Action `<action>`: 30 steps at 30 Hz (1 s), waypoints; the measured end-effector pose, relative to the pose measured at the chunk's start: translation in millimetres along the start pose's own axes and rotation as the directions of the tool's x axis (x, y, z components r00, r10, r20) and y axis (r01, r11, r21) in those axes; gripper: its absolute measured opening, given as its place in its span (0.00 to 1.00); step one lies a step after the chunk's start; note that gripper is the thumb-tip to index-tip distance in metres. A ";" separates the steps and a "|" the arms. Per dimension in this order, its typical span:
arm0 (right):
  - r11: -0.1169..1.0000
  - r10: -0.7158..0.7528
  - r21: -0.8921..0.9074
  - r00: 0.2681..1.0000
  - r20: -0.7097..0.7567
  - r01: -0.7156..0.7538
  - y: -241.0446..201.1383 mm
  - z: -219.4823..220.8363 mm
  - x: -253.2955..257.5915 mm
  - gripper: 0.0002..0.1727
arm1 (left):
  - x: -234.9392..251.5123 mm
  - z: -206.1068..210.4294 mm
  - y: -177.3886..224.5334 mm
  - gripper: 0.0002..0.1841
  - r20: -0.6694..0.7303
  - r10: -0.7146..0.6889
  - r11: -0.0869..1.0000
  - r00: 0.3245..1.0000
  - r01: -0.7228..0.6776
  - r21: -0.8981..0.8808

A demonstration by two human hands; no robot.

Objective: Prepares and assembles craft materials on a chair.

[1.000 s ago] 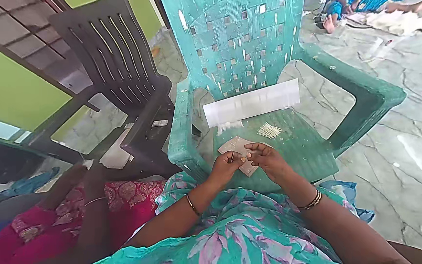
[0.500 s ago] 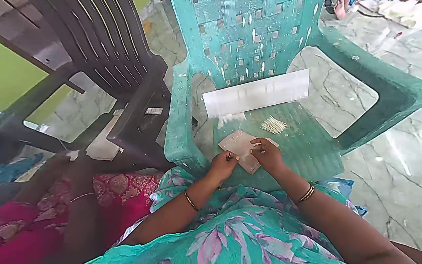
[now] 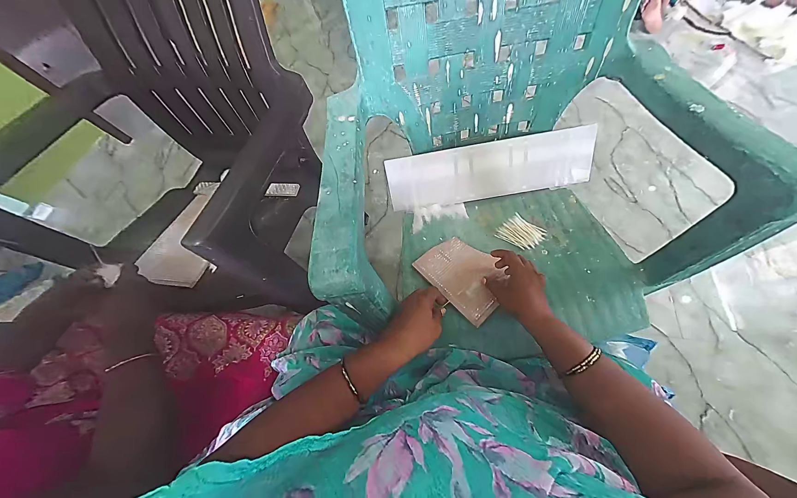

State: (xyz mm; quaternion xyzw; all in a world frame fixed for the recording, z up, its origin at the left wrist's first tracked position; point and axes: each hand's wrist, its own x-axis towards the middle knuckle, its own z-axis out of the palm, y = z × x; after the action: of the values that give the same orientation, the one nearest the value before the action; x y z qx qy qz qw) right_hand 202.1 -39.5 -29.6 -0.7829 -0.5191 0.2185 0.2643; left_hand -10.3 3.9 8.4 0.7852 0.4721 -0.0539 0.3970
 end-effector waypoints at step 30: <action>0.832 -0.379 -0.268 0.851 0.364 0.485 18.0 -32.0 -16.0 0.41 | -7.6 0.3 3.3 0.17 0.052 -0.025 0.998 0.998 0.028 -0.065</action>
State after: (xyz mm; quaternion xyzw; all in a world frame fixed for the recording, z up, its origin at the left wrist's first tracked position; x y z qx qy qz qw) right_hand 228.6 -66.1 -15.5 -0.6359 -0.7481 0.1709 0.0826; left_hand -11.7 -2.5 13.6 0.7638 0.4738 -0.0637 0.4336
